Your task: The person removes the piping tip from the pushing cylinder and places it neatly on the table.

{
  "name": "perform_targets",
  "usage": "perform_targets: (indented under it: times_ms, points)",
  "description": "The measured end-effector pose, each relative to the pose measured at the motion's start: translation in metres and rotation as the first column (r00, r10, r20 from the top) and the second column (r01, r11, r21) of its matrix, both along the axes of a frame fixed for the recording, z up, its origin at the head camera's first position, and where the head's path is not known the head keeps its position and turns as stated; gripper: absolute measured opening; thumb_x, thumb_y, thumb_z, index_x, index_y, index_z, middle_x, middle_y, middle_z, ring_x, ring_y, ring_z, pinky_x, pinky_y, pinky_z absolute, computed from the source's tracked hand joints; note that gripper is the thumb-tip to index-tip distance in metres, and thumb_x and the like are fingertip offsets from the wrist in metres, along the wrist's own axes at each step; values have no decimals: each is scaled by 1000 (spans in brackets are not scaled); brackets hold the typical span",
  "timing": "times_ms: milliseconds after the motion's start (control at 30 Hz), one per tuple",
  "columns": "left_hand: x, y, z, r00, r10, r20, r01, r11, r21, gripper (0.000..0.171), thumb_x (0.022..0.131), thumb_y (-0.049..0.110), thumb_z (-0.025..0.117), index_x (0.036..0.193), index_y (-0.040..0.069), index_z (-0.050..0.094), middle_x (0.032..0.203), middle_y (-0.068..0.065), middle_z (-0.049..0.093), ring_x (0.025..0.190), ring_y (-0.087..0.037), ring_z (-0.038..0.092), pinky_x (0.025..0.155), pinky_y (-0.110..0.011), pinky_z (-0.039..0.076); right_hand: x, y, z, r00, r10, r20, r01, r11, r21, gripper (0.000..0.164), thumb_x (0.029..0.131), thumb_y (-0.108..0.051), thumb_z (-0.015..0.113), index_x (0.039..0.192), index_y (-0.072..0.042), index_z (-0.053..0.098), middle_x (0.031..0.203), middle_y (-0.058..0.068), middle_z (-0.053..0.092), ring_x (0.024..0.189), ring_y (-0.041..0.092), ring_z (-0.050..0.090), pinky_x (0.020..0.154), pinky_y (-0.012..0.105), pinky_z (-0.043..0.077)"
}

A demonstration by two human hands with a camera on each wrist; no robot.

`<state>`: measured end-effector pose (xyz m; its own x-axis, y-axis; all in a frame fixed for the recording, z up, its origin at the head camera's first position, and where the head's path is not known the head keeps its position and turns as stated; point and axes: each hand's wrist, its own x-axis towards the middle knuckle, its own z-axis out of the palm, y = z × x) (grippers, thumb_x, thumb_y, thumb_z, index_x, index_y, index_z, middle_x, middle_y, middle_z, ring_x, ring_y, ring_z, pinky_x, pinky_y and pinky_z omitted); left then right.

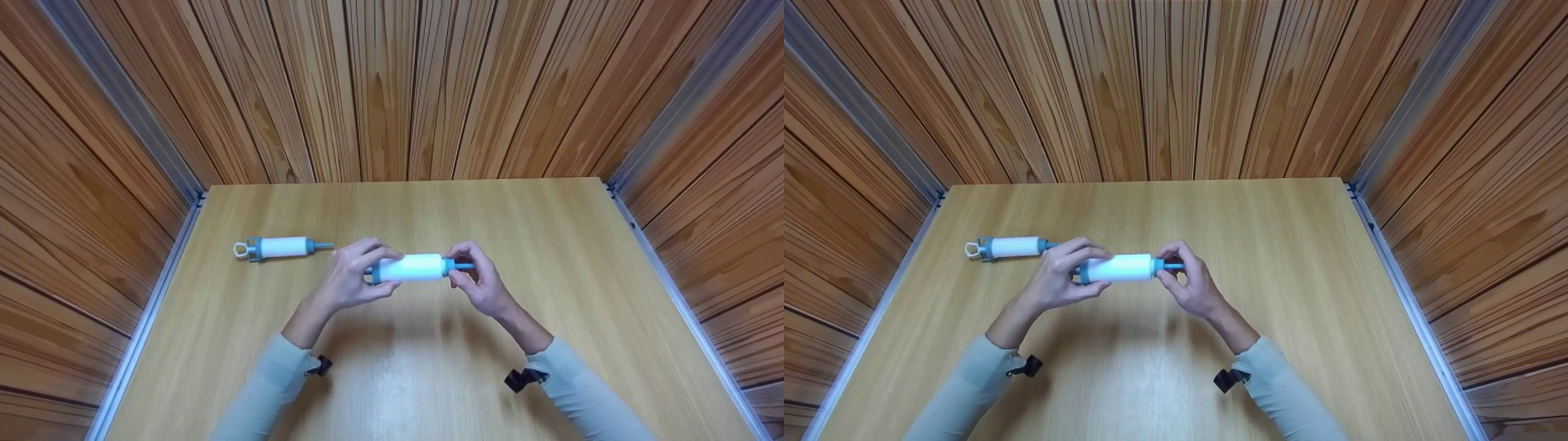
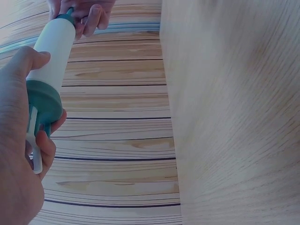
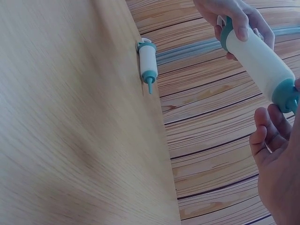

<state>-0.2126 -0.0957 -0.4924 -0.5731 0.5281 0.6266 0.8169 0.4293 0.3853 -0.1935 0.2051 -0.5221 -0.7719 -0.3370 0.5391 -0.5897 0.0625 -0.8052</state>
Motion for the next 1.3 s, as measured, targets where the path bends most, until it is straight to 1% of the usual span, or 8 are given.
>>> perform_targets:
  times_ms: [233,400,533,733,800,967,1200,1300]
  points:
    - [1,0,1,1000,7,10,-7,1000,-5,39,90,28,93,123,13,81,116,-10,81,101,-27,79,84,-41,70,0,-1,0,1000,16,-3,-17,1000,-17,33,96,17,62,126,17,50,122,-11,61,95,6,67,80,19,60]
    - [1,1,2,1000,2,11,-3,1000,6,38,89,27,94,122,12,81,115,-10,81,98,-27,78,82,-40,69,0,-1,0,1000,24,1,-24,999,-28,33,95,17,61,126,19,49,121,-10,61,95,2,68,77,20,61]
    - [1,2,2,1000,0,16,0,1000,8,38,89,27,94,122,13,81,115,-10,81,98,-27,78,82,-40,69,-2,0,0,1000,1,4,-1,1000,-12,27,99,15,57,125,17,51,116,-10,63,86,5,66,72,23,60]
    - [1,3,2,1000,1,23,-1,1000,4,37,90,28,93,122,14,81,115,-9,81,100,-27,79,83,-41,69,-1,0,2,1000,-15,22,15,1000,-9,18,104,15,54,122,15,52,107,-11,65,74,14,60,67,21,56]
    - [1,3,3,1000,2,23,-2,1000,3,37,90,28,93,122,14,81,116,-9,81,100,-27,79,84,-42,70,0,0,3,1000,-16,24,16,1000,-7,18,104,15,54,122,15,52,107,-12,65,75,13,61,68,21,56]
    - [1,3,3,1000,6,22,-6,1000,-5,37,90,28,93,123,14,81,116,-9,81,101,-27,79,85,-42,70,0,1,2,1000,-16,11,16,1000,-4,23,102,16,58,124,15,52,112,-12,64,84,4,63,70,23,58]
    - [1,2,2,1000,4,22,-4,1000,-6,38,91,29,93,124,14,81,117,-9,81,100,-27,78,84,-40,69,-1,2,1,1000,3,-14,-4,1000,-22,30,97,19,62,125,17,51,119,-11,63,93,5,66,74,19,59]
    - [1,3,3,1000,7,5,-7,1000,2,37,90,28,93,122,13,81,115,-10,81,97,-26,77,79,-37,68,-1,2,1,1000,9,-26,-9,1000,-17,33,95,19,62,126,18,50,121,-11,61,95,3,67,74,19,59]
